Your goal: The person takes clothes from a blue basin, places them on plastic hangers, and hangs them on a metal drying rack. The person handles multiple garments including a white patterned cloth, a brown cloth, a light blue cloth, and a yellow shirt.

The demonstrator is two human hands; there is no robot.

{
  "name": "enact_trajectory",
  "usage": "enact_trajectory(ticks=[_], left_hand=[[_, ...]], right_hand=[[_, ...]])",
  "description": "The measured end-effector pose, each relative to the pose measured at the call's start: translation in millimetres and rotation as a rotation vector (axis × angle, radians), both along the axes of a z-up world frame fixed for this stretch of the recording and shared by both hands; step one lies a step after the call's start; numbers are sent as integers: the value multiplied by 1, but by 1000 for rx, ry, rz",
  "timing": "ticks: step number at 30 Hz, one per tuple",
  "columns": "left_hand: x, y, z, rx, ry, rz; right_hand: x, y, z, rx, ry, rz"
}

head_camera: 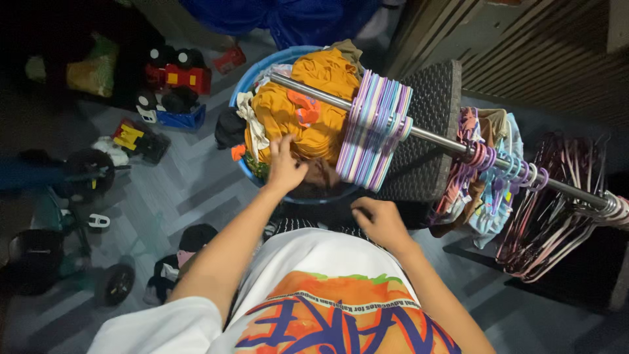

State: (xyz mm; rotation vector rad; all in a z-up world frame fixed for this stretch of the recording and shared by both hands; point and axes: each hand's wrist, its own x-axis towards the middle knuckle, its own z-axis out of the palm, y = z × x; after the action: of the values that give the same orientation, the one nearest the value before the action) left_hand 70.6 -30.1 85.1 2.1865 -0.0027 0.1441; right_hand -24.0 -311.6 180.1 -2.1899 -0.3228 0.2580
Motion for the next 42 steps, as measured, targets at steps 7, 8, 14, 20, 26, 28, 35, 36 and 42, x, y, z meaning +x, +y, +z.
enact_trajectory(ticks=[7,8,14,20,26,28,35,36,42], left_hand=[[48,-12,0,231,-20,-78],[53,-9,-6,239,67,-76],[57,21,-12,54,158,-57],[41,58,44,159,232,-20],[28,72,86,-86,372,-955],[24,67,89,-212,493,-1185],[40,46,32,-126,327,-285],[43,48,17,-3,244,-217],[50,65,-66,293,96,148]], right_hand=[[9,41,-14,14,225,171],[11,43,-19,15,244,183],[28,67,-52,8,330,218],[39,89,-69,9,392,195],[67,108,-62,920,999,-291],[72,110,-55,1159,1039,-327],[77,108,-33,1025,747,-269],[75,105,-31,960,720,-210],[59,107,-22,434,272,238]])
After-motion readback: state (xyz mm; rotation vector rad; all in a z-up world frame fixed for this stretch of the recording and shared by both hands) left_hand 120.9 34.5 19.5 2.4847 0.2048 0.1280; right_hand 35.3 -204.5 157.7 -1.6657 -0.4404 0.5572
